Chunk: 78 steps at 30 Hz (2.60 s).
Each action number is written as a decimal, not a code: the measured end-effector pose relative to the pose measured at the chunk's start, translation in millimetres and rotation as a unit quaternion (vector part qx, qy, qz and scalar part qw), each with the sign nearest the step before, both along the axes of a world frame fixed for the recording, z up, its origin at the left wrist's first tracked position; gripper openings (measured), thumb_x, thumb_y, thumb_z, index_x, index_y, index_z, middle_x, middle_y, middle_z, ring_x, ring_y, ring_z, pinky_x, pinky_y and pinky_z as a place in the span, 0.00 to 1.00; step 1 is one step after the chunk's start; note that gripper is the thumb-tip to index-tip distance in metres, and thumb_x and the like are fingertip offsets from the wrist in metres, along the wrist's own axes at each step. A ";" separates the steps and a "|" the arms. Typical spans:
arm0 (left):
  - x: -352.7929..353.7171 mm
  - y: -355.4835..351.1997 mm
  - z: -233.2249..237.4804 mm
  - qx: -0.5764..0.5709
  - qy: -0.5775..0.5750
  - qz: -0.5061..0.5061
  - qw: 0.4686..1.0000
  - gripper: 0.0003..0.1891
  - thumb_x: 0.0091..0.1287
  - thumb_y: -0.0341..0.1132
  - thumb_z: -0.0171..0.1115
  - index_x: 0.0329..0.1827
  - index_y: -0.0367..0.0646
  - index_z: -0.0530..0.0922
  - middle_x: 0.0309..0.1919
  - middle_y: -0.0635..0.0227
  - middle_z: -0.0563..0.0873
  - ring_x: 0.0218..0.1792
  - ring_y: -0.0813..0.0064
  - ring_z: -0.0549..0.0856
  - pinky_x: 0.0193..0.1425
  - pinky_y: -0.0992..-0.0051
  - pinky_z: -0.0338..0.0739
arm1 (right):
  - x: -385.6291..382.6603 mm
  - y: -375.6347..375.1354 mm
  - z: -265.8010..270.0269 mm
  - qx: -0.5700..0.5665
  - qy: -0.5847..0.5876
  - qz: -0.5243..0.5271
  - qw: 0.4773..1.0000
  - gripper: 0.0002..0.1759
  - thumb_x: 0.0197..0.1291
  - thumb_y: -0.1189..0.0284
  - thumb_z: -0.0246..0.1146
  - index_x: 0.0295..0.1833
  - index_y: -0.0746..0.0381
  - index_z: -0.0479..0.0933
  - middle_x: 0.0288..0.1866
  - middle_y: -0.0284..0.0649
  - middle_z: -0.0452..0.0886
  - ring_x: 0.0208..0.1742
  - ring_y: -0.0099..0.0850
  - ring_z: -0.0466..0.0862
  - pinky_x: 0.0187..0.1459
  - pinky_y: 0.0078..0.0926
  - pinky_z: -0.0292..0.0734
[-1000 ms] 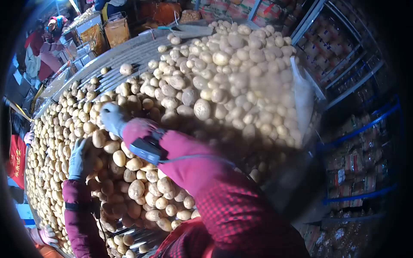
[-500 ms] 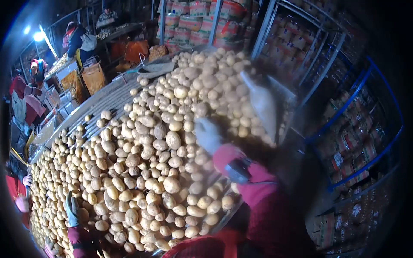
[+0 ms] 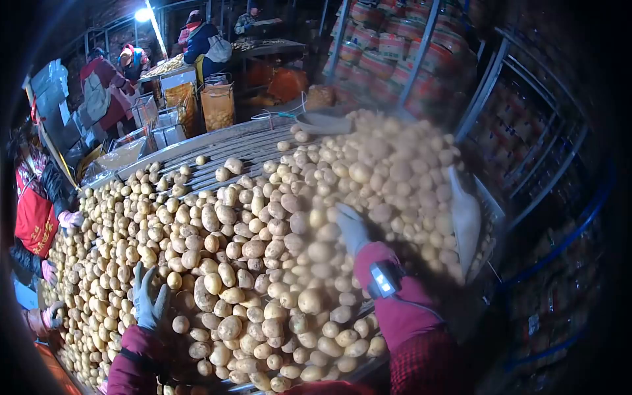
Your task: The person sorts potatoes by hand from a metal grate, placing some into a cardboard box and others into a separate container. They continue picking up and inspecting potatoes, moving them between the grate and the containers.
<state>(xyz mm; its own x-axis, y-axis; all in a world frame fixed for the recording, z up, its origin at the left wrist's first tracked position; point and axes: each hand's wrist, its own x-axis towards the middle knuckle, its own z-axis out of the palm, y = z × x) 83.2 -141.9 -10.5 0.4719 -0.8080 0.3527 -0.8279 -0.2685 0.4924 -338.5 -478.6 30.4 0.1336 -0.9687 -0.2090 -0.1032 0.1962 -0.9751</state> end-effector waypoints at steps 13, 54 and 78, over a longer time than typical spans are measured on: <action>-3.6 -2.9 -3.3 -0.026 0.000 0.013 1.000 0.30 0.66 0.44 0.71 0.71 0.45 0.77 0.79 0.40 0.66 0.75 0.39 0.70 0.78 0.51 0.66 | 116.4 -8.6 -14.0 0.088 -0.074 0.208 0.971 0.20 0.70 0.61 0.61 0.65 0.50 0.78 0.37 0.25 0.77 0.27 0.22 0.75 0.23 0.20 0.70; -302.0 -3.5 84.9 0.152 -0.075 -0.444 0.880 0.30 0.51 0.44 0.75 0.61 0.52 0.81 0.54 0.62 0.83 0.56 0.58 0.82 0.59 0.54 0.72 | -203.7 220.8 -8.4 0.080 0.119 0.039 0.989 0.22 0.74 0.65 0.62 0.69 0.61 0.79 0.51 0.35 0.85 0.35 0.25 0.86 0.27 0.22 0.76; -214.1 24.3 29.3 0.007 -0.216 -0.217 0.952 0.21 0.59 0.42 0.66 0.56 0.54 0.81 0.67 0.69 0.78 0.71 0.51 0.73 0.72 0.35 0.64 | -4.0 190.4 -86.4 -0.106 0.113 0.257 0.954 0.13 0.74 0.63 0.59 0.52 0.60 0.81 0.40 0.35 0.77 0.37 0.25 0.78 0.37 0.28 0.77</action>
